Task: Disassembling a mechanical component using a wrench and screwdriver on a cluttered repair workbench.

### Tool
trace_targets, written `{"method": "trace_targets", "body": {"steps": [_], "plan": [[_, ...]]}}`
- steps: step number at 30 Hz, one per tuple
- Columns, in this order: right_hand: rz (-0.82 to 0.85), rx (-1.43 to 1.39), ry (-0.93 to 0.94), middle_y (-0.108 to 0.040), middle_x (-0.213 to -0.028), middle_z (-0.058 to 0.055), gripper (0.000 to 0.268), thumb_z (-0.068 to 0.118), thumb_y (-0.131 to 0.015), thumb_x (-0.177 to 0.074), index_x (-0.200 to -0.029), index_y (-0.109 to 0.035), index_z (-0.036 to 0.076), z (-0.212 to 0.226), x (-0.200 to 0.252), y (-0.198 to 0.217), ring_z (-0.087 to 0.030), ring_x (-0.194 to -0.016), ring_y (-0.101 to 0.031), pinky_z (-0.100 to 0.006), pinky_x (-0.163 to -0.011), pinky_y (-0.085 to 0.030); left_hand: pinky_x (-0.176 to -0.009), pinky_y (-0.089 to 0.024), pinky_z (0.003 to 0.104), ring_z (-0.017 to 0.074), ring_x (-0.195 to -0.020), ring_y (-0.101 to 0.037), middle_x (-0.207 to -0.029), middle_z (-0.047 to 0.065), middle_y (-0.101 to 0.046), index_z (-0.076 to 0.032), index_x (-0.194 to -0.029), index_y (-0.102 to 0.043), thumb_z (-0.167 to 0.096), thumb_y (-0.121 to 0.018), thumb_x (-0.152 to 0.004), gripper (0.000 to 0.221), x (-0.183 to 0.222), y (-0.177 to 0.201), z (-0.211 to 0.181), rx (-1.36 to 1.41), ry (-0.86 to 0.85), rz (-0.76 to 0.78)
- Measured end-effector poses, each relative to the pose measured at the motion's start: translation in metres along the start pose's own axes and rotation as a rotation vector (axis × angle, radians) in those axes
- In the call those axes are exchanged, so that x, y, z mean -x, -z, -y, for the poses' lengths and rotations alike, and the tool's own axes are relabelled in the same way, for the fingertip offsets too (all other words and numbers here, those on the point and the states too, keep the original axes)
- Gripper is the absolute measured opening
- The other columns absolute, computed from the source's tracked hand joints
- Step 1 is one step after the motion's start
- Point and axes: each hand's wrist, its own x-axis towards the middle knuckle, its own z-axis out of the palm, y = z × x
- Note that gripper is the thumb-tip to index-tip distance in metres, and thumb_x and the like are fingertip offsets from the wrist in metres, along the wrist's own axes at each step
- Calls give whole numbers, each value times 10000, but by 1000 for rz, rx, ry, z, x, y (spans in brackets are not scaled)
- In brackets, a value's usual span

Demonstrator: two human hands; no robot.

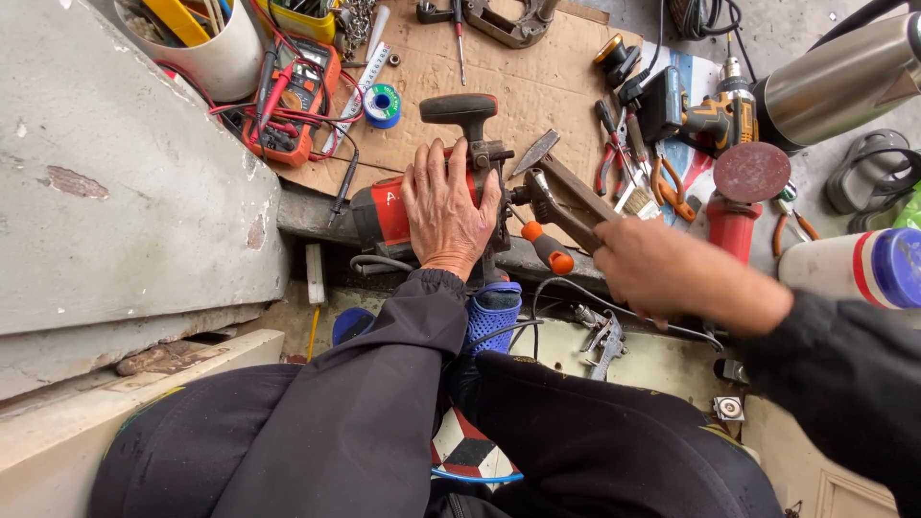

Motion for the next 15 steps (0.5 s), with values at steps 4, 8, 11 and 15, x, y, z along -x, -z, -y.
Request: {"method": "trace_targets", "body": {"steps": [4,8,11,15], "plan": [[-65,-39,43,-742,-606,-253,373,160,-469,-1134,-1087,-741,-92,-27,2,-13,-310,-384,-693,-382,-348,-565,-1301,-335,555,318,-1574,-418,-1560,122,-509,-193,-1569,-546,-578,-577,-1086,619,0,2,1,-6,3,-14],[-110,-88,49,-759,-591,-235,349,176,-487,-1137,-1084,-755,-42,-24,15,-6,-294,-362,-699,-369,-334,-567,-1290,-355,560,321,-1563,-439,-1548,119,-524,-196,-1565,-555,-583,-588,-1083,619,2,0,0,-13,-18,-24],[-59,-78,37,-752,-591,-237,354,167,-485,-1133,-1052,-749,-53,-18,8,7,-292,-377,-703,-375,-340,-578,-1289,-348,555,316,-1562,-434,-1546,116,-524,-198,-1564,-554,-586,-580,-1087,615,-1,2,-1,-28,-26,-20],[15,-81,60,-704,-519,-274,398,161,-532,-1107,-923,-768,-102,-17,-23,25,-348,-349,-691,-404,-291,-548,-1294,-338,549,313,-1565,-429,-1549,117,-521,-200,-1563,-553,-581,-574,-1092,607,-1,3,1,-27,-21,-13]]}}
